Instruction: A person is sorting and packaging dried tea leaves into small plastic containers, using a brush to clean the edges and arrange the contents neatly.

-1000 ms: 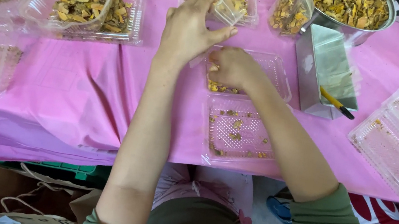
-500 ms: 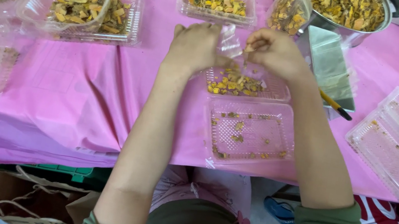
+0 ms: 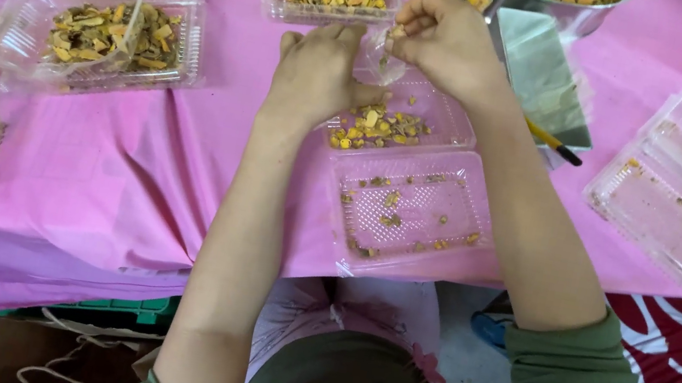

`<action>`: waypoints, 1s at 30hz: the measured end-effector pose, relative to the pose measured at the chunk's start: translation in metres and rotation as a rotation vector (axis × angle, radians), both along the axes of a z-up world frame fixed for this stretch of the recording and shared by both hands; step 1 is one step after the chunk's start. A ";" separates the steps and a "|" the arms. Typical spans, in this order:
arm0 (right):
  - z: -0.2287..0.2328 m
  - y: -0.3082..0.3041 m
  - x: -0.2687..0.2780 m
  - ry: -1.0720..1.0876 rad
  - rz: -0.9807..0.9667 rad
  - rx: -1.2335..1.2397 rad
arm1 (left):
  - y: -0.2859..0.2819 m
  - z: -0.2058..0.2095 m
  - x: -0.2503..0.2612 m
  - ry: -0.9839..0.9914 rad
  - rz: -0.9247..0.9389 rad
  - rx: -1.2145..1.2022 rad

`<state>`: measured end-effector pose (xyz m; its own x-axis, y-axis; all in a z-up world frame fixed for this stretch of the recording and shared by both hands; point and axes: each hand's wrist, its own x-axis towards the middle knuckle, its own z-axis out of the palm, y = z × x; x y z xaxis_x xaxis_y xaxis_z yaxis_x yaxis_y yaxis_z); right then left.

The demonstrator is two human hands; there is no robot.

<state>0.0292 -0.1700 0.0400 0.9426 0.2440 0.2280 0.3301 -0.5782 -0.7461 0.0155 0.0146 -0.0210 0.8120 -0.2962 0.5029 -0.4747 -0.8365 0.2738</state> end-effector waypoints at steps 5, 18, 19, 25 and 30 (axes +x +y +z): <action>0.005 -0.002 -0.006 -0.018 0.031 0.022 | 0.001 -0.005 0.004 -0.018 0.022 -0.073; -0.075 -0.020 0.018 -0.142 0.325 -0.570 | 0.044 0.021 -0.002 0.166 -0.292 -0.980; -0.077 -0.013 0.019 -0.139 0.333 -0.566 | 0.043 0.016 0.003 0.169 -0.283 -0.979; -0.097 0.002 0.025 -0.101 0.364 -0.689 | 0.030 0.005 0.008 0.072 0.079 -0.247; -0.050 -0.005 0.002 0.080 0.146 -0.406 | 0.019 0.023 -0.008 0.587 0.115 0.152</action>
